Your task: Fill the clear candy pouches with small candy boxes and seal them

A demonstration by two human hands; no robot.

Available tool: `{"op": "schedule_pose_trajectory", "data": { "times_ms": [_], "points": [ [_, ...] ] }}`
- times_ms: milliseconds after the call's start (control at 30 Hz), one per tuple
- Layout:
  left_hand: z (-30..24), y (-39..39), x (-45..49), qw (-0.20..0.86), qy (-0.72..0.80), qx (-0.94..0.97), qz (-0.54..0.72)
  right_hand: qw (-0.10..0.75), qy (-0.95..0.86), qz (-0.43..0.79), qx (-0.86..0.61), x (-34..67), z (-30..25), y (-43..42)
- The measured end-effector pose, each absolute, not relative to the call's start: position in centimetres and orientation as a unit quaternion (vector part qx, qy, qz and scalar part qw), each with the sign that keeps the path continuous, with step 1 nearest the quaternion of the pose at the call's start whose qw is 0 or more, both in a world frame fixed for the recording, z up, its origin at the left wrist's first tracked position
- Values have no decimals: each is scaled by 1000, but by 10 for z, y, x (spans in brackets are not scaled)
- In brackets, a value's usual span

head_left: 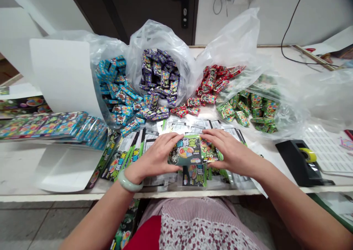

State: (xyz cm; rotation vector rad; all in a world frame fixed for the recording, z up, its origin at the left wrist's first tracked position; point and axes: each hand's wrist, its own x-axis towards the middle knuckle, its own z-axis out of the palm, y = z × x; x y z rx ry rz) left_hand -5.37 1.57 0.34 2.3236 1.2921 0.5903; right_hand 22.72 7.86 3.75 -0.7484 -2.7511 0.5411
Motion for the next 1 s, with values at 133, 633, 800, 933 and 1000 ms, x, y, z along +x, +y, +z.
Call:
{"op": "schedule_pose_trajectory", "data": {
  "times_ms": [133,633,800,933,1000],
  "points": [
    [2,16,-50,235,471,817,238,133,-930,195,-281,222,34,78],
    [-7,10,-51,138,524,801,253,269,-837,361,-311,193,13,70],
    [-4,9,-69,107,587,756,268,247,-812,241,-472,189,-9,166],
    [-1,4,-85,84,604,744,273,216,-790,166,-549,180,-28,254],
    [-2,0,-90,81,607,745,266,206,-777,139,-578,173,-35,279]
  ]
}}
